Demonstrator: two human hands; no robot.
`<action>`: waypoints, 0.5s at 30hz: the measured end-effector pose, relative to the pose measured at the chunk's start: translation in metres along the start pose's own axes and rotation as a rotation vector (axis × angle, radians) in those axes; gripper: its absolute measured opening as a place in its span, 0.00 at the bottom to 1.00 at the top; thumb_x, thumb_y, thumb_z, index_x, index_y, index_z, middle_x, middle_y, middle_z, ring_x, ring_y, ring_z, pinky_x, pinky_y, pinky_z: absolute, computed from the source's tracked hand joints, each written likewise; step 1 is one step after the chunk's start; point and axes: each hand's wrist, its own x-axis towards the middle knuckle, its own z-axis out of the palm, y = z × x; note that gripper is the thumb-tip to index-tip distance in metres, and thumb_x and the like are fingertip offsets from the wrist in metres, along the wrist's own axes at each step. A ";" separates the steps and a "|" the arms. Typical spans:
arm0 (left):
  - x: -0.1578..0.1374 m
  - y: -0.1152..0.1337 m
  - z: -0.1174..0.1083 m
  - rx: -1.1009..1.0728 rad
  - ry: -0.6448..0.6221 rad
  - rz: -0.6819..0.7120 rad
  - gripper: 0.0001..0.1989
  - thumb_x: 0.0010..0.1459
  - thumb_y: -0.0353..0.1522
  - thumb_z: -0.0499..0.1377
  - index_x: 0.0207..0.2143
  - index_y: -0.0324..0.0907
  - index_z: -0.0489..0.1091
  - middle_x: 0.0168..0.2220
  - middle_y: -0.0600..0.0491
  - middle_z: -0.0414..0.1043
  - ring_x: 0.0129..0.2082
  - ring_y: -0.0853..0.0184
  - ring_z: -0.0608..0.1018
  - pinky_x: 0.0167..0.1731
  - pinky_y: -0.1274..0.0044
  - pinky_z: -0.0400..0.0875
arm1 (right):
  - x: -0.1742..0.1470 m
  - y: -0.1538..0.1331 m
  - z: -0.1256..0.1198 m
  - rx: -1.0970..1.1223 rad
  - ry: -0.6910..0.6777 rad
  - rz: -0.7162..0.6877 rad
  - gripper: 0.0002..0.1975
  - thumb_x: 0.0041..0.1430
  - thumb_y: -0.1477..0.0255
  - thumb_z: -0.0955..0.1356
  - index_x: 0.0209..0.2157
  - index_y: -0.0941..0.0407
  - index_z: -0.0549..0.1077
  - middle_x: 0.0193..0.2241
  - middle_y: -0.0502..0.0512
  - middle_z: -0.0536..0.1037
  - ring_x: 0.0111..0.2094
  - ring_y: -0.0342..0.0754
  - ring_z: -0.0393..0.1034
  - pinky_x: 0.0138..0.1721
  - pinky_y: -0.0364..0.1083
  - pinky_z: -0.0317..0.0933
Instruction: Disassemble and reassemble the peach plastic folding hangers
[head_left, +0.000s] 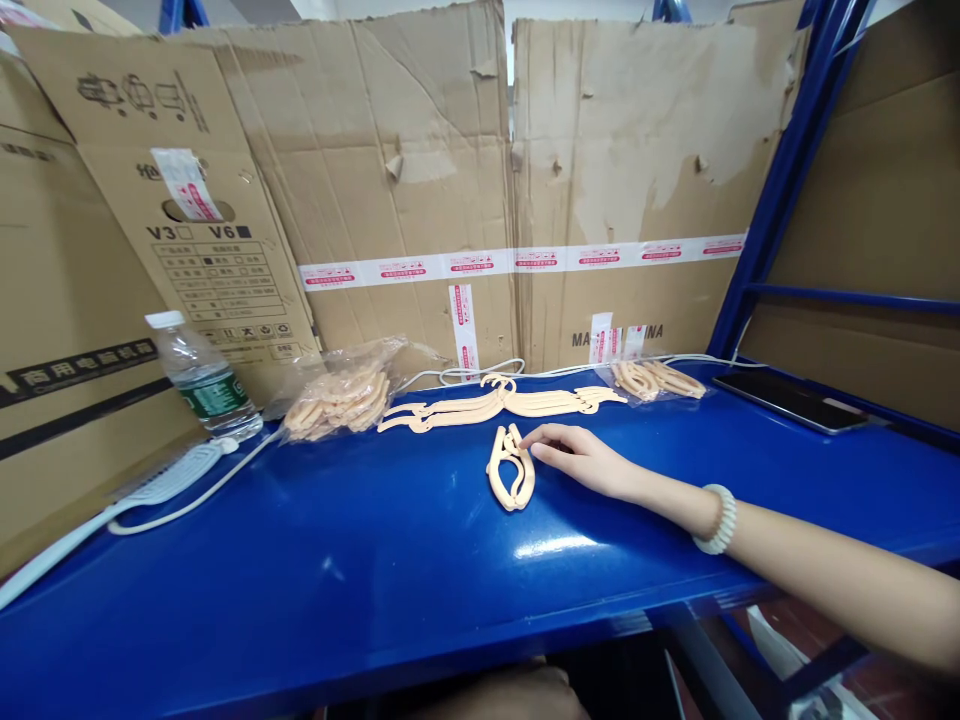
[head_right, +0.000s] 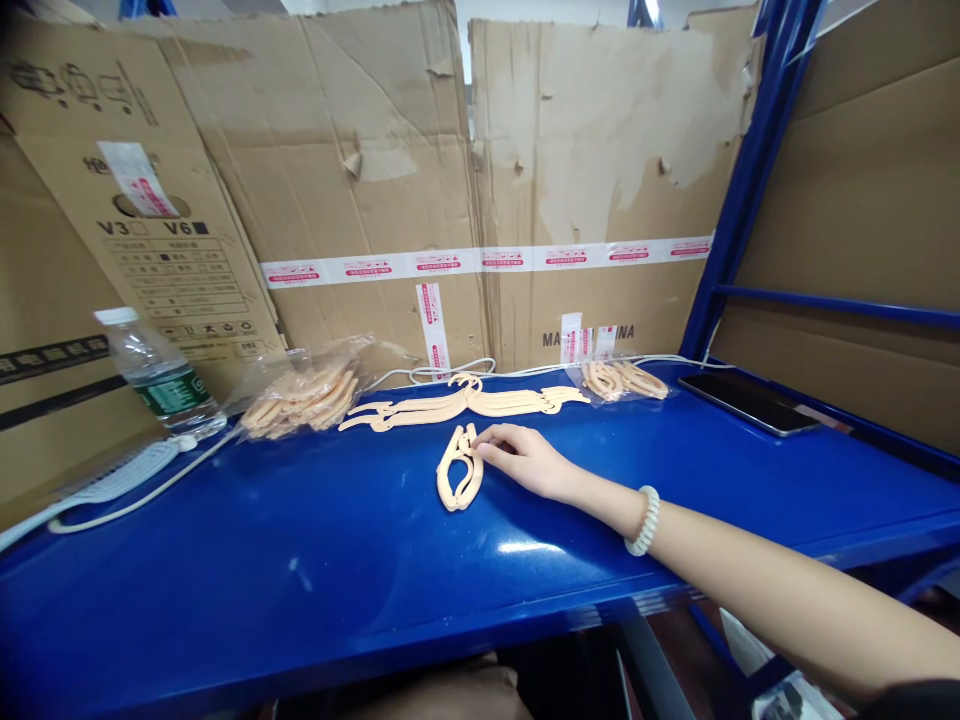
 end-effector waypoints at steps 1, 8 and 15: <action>0.004 -0.003 0.000 -0.005 -0.016 -0.004 0.14 0.64 0.35 0.58 0.50 0.40 0.68 0.50 0.47 0.70 0.45 0.60 0.76 0.43 0.65 0.74 | 0.000 0.000 0.000 0.001 -0.001 -0.002 0.17 0.64 0.61 0.62 0.42 0.58 0.75 0.40 0.57 0.78 0.43 0.54 0.71 0.47 0.52 0.63; 0.019 -0.008 0.004 -0.054 0.058 -0.089 0.11 0.64 0.34 0.58 0.46 0.37 0.70 0.43 0.50 0.74 0.38 0.63 0.78 0.37 0.70 0.76 | 0.000 -0.003 -0.001 0.015 -0.011 -0.015 0.17 0.64 0.60 0.62 0.41 0.58 0.75 0.41 0.58 0.78 0.44 0.54 0.71 0.49 0.53 0.62; 0.022 -0.002 0.008 0.061 0.297 -0.166 0.18 0.62 0.37 0.60 0.52 0.39 0.67 0.51 0.46 0.69 0.48 0.57 0.74 0.47 0.60 0.71 | 0.000 -0.004 -0.003 0.024 -0.021 -0.020 0.17 0.64 0.61 0.62 0.42 0.58 0.75 0.43 0.59 0.78 0.46 0.54 0.72 0.50 0.53 0.62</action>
